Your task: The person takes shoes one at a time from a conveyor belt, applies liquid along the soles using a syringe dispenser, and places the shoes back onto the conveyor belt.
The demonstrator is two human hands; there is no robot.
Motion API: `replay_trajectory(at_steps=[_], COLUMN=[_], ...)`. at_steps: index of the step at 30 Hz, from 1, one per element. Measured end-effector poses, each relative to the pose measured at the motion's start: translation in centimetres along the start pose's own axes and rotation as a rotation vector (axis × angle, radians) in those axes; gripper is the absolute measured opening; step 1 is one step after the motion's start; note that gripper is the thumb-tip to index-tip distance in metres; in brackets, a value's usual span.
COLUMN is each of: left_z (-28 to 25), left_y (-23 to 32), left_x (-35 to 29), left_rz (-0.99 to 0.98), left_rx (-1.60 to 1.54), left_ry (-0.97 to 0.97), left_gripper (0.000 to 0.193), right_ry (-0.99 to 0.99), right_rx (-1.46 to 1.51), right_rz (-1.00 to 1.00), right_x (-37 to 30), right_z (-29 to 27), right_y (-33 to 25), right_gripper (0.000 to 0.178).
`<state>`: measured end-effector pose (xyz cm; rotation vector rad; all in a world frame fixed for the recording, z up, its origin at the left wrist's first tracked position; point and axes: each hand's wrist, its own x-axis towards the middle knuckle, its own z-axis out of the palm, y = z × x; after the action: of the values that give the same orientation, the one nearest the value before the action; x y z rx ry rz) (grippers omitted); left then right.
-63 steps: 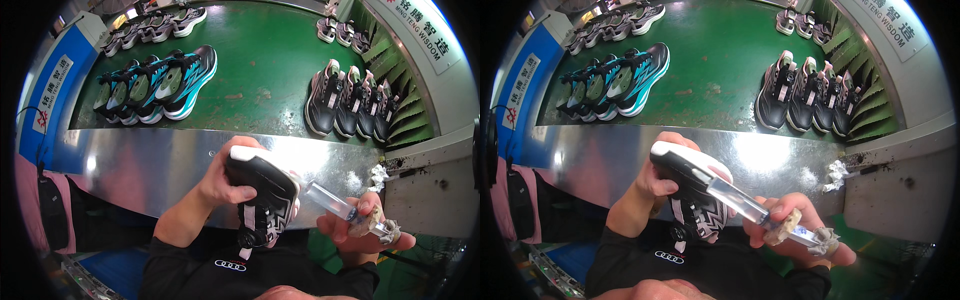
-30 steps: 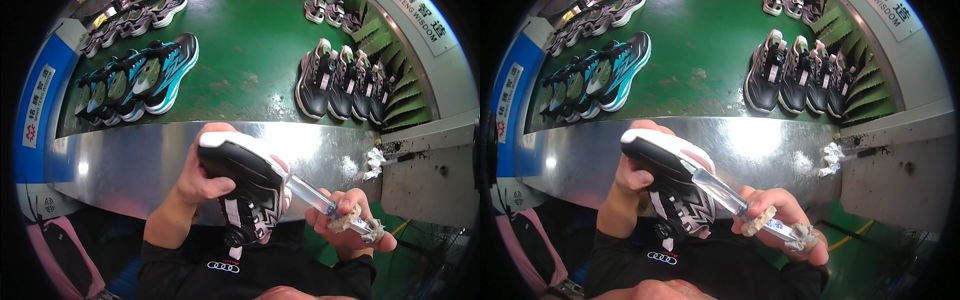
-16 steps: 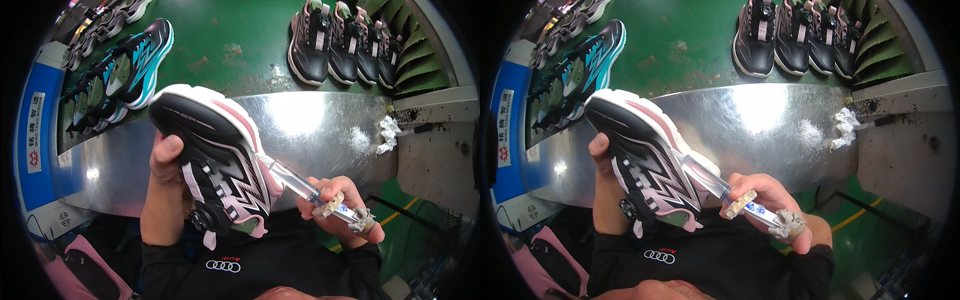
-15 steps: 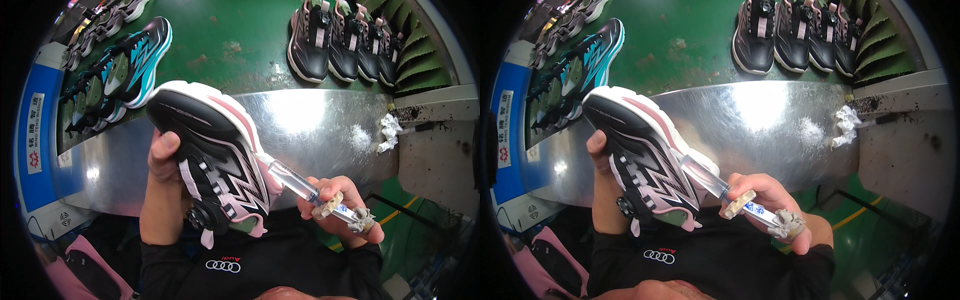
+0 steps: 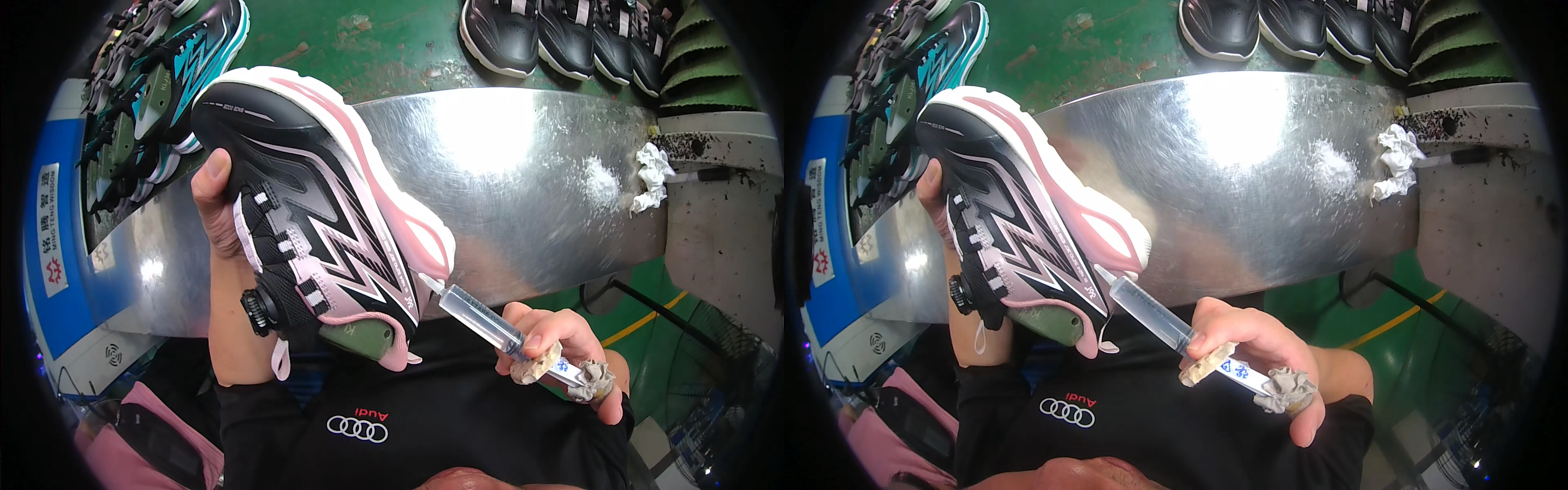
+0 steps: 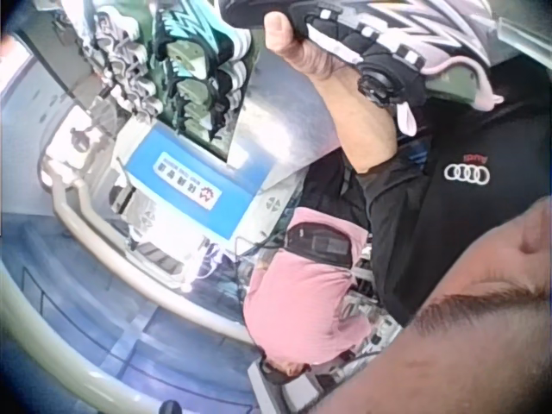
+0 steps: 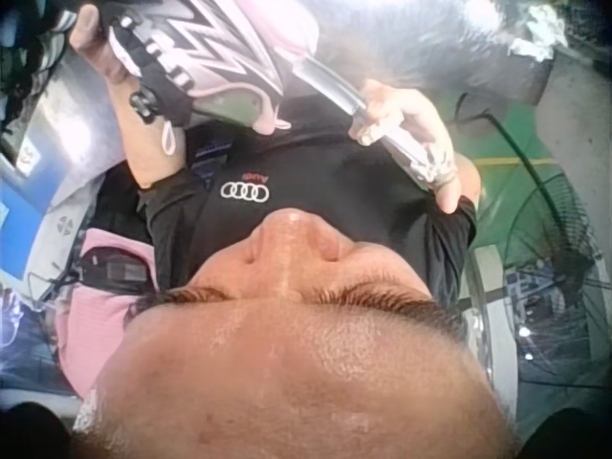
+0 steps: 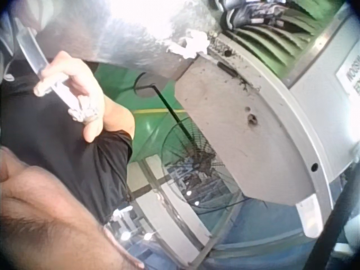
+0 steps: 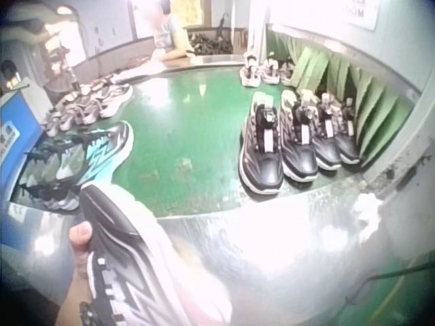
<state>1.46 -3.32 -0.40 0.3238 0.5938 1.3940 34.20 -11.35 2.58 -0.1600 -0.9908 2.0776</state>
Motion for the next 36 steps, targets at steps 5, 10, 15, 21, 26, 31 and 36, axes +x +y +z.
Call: replay_trajectory(at_steps=[5, 10, 15, 21, 26, 31, 36], left_z=[0.0, 0.0, -0.9, -1.8, -4.6, -4.1, -5.6], left_y=[-0.1, 0.2, 1.0, 3.1, 5.8, 5.4, 5.1], left_x=[0.4, 0.3, 0.7, -1.6, -5.7, -9.0, -15.5], left_rz=[-0.024, 0.047, 0.018, -0.043, -0.043, -0.180, -0.138], left_rx=[0.021, 0.036, 0.108, 0.404, 0.782, 0.798, 0.550], left_ry=[0.043, 0.155, 0.174, 0.288, 0.246, 0.368, 0.297], left_gripper=[0.051, 0.043, 0.041, 0.042, 0.048, 0.038, 0.042], right_ry=[0.010, -0.006, 0.023, -0.005, -0.022, -0.032, -0.053], right_rx=[-0.054, -0.076, 0.022, 0.091, 0.077, -0.022, -0.076], right_rz=[-0.042, -0.068, -0.073, -0.086, -0.089, -0.049, -0.083], right_x=[-0.8, -1.4, -2.0, -1.9, -1.0, -0.6, 0.0], right_z=[-0.6, -1.3, -2.1, -3.1, -3.4, -3.6, -3.1], right_y=[0.6, 1.1, 2.0, 2.9, 3.2, 4.4, 5.1], right_gripper=[0.101, 0.101, 0.101, 0.103, 0.103, 0.102, 0.101])
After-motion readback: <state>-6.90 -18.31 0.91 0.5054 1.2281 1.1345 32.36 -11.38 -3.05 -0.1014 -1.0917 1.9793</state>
